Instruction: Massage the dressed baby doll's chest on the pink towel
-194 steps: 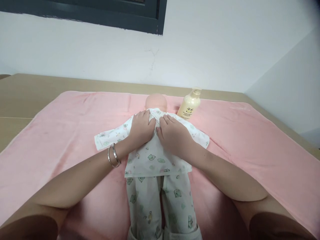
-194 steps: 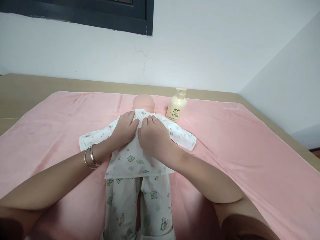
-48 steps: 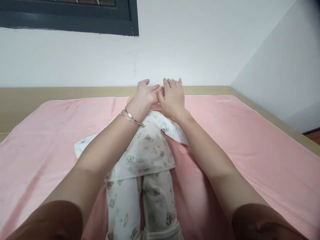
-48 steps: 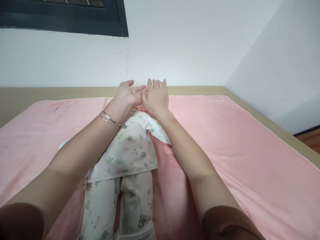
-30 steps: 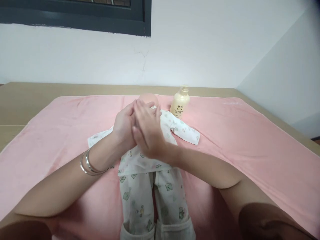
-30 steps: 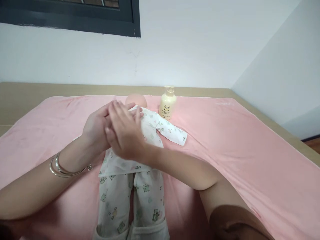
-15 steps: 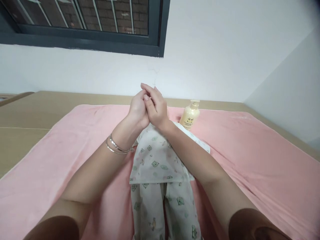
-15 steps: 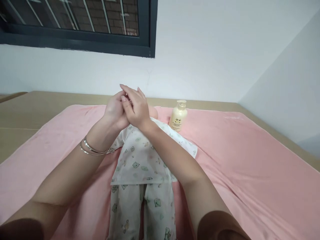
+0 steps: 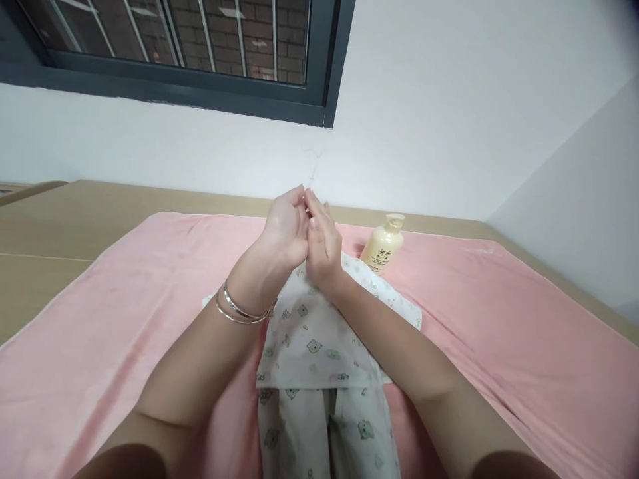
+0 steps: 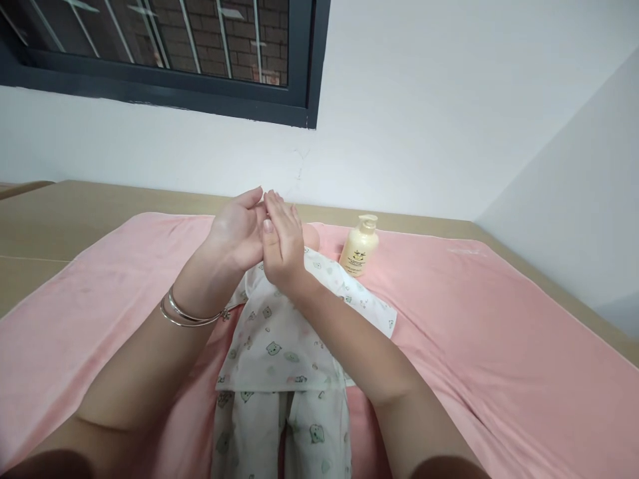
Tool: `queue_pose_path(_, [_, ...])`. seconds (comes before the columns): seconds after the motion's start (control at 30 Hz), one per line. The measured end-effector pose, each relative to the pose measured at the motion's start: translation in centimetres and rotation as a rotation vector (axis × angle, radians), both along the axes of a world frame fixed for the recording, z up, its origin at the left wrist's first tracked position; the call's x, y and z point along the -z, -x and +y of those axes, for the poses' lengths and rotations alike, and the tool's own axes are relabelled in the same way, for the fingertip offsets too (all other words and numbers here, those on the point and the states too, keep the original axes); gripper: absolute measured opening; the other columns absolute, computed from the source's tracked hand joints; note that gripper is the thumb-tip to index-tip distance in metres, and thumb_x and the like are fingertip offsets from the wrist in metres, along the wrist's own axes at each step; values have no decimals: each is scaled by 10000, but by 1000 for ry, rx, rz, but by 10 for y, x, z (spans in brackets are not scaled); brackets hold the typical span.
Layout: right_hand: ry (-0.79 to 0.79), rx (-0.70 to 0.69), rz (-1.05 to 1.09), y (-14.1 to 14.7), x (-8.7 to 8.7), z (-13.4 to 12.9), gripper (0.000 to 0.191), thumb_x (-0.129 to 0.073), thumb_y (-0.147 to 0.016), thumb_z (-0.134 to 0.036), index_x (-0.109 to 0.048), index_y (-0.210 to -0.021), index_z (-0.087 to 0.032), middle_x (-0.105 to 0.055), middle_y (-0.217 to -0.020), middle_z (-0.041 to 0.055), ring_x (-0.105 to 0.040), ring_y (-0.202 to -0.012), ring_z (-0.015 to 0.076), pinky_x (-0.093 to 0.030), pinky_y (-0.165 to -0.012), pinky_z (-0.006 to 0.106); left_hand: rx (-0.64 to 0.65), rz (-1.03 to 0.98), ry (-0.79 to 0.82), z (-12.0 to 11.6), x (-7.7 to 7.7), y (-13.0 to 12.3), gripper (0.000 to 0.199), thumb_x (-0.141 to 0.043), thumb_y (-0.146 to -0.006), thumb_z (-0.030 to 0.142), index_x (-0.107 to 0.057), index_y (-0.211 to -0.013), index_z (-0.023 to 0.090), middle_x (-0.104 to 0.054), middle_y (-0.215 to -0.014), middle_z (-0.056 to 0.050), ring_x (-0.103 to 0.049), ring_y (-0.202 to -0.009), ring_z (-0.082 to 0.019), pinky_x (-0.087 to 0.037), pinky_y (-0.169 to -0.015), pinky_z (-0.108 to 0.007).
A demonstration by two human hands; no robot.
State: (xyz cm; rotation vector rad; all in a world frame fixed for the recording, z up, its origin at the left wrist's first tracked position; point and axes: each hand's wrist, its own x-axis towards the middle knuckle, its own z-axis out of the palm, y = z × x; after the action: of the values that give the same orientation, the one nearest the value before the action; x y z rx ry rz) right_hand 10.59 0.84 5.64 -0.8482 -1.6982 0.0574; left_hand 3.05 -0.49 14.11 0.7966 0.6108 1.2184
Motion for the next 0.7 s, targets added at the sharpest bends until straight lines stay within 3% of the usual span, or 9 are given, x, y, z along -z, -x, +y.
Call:
queue_pose_path(0.13, [25, 49, 5, -6, -2, 0, 593, -133, -1014, -311, -399, -1529, -185, -393, -1610, 87, -229, -1554, 186, -238, -1275, 509, 60, 38, -105, -4, 5, -4, 321, -347, -1001, 339, -623, -1092, 203, -709, -1082, -95, -604, -1268, -269, -467, -1154, -423])
queue_pose_path(0.3, [30, 130, 49, -4, 3, -21, 583, -157, -1027, -346, -317, -1572, -216, -262, -1672, 58, -99, -1581, 190, -128, -1296, 538, 127, 69, -141, -8, 8, -4, 386, -350, -1009, 397, -622, -1209, 211, -694, -1171, -99, -522, -1375, -302, -435, -1183, -450])
queue_pose_path(0.43, [83, 148, 33, -7, 7, -26, 609, -141, -1014, -260, -180, -1622, -263, -272, -1666, 26, -134, -1577, 206, -171, -1287, 561, 88, 81, -171, -8, 12, -11, 404, -367, -1012, 431, -613, -1255, 223, -685, -1208, -90, -501, -1397, -305, -432, -1190, -435])
queue_pose_path(0.57, [77, 128, -6, -18, 7, -12, 613, -131, -1009, -234, -235, -1613, -231, -338, -1637, 53, -206, -1562, 210, -237, -1274, 541, 45, 87, -177, -11, 18, -23, 432, -324, -1028, 422, -590, -1303, 221, -668, -1261, -86, -484, -1416, -276, -432, -1193, -427])
queue_pose_path(0.7, [28, 184, -103, -30, 7, -2, 602, -100, -1024, -264, -272, -1601, -230, -330, -1642, 57, -196, -1563, 186, -212, -1281, 521, 42, 76, -204, -12, 23, -30, 446, -294, -1037, 413, -578, -1323, 222, -658, -1299, -74, -468, -1433, -255, -429, -1198, -451])
